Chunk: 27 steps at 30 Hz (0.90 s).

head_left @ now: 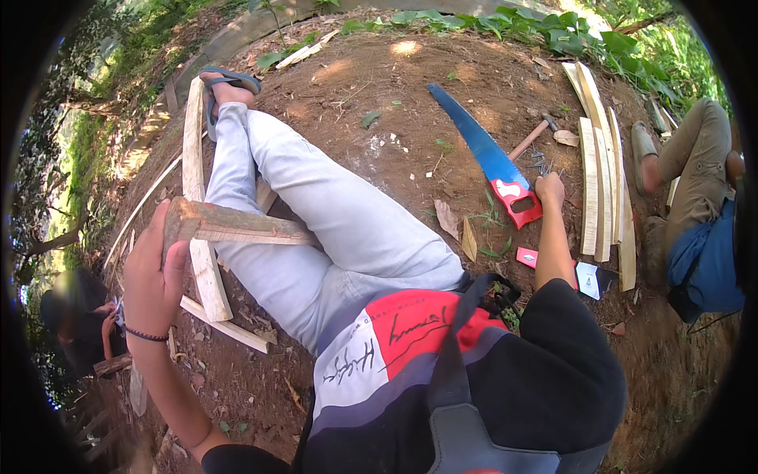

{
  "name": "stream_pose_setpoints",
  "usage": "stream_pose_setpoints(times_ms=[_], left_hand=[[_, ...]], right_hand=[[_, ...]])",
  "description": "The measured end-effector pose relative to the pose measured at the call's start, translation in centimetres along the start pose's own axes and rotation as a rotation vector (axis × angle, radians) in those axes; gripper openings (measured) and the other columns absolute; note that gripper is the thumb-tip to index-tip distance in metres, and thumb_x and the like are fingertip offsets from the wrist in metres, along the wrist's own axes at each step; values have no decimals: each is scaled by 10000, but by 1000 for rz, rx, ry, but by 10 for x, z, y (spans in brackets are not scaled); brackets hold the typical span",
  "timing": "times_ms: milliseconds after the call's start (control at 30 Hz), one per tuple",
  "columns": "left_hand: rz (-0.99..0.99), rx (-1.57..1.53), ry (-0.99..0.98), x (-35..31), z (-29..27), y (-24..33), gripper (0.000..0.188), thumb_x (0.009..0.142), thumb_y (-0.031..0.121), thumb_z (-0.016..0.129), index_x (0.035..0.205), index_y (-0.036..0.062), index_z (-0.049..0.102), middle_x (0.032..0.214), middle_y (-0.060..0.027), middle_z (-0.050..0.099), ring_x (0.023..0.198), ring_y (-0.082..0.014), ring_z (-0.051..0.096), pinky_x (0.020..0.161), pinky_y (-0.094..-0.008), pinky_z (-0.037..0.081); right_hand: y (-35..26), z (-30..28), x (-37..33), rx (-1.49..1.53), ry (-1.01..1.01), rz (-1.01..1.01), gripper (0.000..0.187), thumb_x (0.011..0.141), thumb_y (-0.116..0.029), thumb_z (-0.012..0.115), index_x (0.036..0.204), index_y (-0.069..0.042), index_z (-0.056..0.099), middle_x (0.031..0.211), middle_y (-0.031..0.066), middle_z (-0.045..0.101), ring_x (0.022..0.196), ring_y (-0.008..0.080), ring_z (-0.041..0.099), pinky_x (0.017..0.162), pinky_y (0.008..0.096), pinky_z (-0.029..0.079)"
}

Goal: The person saws a wooden plank by hand, aligns it with another piece, and then hammers a nail to join them.

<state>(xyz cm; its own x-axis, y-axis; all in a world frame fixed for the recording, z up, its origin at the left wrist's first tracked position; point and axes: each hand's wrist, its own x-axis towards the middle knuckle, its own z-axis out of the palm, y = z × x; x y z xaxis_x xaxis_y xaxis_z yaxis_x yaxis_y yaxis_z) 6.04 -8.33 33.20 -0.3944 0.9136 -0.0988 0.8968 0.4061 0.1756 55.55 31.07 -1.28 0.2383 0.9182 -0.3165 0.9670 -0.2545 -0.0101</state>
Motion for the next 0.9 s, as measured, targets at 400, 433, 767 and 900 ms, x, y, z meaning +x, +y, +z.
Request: stream_pose_setpoints(times_ms=[400,433,767,900], left_hand=[[-5,-53,96,1,4,0,515,953,347,574,1295,-33,516,945,-252,628,861,-410,621,761,-427,493],[-4,-54,92,3,7,2,516,953,348,574,1296,-32,516,938,-250,627,861,-409,620,758,-428,493],[-26,-94,175,-23,12,-7,532,948,361,577,1309,-23,508,924,-240,625,837,-398,616,741,-418,496],[-90,-189,140,-45,5,-6,565,943,375,581,1343,-13,489,976,-222,640,858,-375,634,773,-393,500]], right_hand=[[-149,-29,-132,1013,91,-605,172,929,-146,605,1019,-32,513,825,45,570,725,144,538,667,310,459],[-178,-38,-184,1098,-151,-790,101,948,-89,569,1021,-39,520,822,15,538,727,113,496,651,289,437],[-293,-41,-372,972,-504,-1795,562,791,-270,762,1189,13,484,1077,182,529,1019,335,544,881,396,450],[-309,-36,-375,944,-635,-1831,579,751,-251,804,1147,13,474,1050,166,535,995,331,550,876,383,454]])
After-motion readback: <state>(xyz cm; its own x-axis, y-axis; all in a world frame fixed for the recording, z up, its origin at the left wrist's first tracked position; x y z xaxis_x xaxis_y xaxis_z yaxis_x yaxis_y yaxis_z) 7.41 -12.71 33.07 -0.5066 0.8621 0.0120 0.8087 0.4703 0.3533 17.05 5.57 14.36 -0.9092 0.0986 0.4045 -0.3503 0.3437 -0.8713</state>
